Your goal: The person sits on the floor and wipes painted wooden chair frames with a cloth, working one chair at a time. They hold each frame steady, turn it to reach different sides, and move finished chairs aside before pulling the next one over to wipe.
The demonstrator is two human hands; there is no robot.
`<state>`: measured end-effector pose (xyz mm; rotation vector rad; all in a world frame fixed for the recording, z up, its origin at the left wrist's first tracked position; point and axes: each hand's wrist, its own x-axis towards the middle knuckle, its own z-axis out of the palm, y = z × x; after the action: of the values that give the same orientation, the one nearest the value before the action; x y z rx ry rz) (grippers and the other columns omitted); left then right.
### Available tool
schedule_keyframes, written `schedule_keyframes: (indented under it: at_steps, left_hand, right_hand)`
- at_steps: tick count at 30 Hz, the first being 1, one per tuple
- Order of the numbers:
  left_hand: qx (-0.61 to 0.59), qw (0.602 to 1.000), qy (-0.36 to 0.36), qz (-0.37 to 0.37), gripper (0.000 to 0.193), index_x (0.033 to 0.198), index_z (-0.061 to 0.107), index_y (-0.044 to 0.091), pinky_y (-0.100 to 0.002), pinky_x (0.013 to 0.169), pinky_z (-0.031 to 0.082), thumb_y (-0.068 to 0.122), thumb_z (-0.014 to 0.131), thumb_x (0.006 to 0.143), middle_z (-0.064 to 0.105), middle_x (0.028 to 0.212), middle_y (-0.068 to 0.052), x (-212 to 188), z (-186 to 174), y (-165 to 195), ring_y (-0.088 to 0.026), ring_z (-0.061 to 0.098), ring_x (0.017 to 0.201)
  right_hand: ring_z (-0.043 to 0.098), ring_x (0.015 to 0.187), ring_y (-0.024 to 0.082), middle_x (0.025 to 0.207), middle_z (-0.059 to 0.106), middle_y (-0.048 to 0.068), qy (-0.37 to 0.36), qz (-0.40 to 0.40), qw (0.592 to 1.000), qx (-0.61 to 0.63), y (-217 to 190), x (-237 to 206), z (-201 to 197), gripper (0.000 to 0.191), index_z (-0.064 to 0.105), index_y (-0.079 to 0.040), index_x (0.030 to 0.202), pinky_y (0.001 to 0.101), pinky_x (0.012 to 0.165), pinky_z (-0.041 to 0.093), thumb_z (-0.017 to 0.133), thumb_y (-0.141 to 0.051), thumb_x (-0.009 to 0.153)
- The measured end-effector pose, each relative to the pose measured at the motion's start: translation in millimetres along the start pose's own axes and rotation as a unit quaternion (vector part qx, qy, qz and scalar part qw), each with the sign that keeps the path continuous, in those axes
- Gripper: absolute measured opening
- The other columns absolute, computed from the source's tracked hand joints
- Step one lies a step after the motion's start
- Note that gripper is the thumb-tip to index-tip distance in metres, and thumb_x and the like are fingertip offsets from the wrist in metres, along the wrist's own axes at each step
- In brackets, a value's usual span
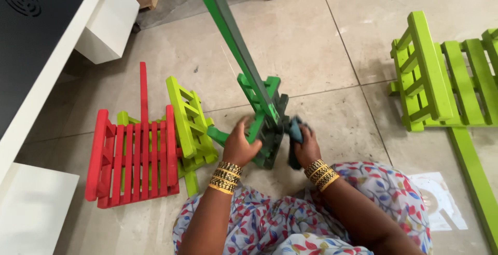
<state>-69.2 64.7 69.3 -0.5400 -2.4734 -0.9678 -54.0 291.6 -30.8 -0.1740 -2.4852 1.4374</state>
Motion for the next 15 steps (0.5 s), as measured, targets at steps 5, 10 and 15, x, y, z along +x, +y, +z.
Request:
schedule_keyframes:
  at_steps: [5,10,15]
  left_hand:
    - [0.085,0.990,-0.054,-0.097,0.049,0.126,0.068,0.008,-0.048,0.077,0.056,0.044,0.069,0.093,0.074,0.099,-0.022,7.0,20.7,-0.4,-0.041,0.071,0.089]
    - [0.016,0.997,-0.044,-0.067,0.047,0.124,0.071,0.008,-0.047,0.072,0.058,0.043,0.067,0.093,0.074,0.092,-0.020,2.5,12.3,-2.0,-0.040,0.072,0.083]
    - [0.046,0.989,-0.100,-0.099,0.048,0.123,0.070,0.008,-0.051,0.073,0.056,0.043,0.065,0.090,0.074,0.089,-0.020,8.8,4.9,7.3,-0.042,0.070,0.082]
  right_hand:
    - [0.056,0.121,0.041,0.141,0.053,0.018,0.056,-0.253,0.962,-0.082,-40.2,-7.5,5.1,0.055,0.062,-0.014,0.130,0.0484,0.100,0.049,0.065,-0.003,0.076]
    - [0.055,0.116,0.035,0.142,0.052,0.013,-0.077,-0.280,0.907,-0.304,-51.9,-22.1,37.2,0.047,0.067,-0.019,0.126,0.0495,0.095,0.045,0.064,-0.013,0.079]
    - [0.053,0.122,0.033,0.145,0.052,0.011,-0.306,-0.333,0.840,-0.300,-32.2,-67.5,41.3,0.053,0.067,-0.021,0.131,0.0475,0.100,0.044,0.066,-0.020,0.078]
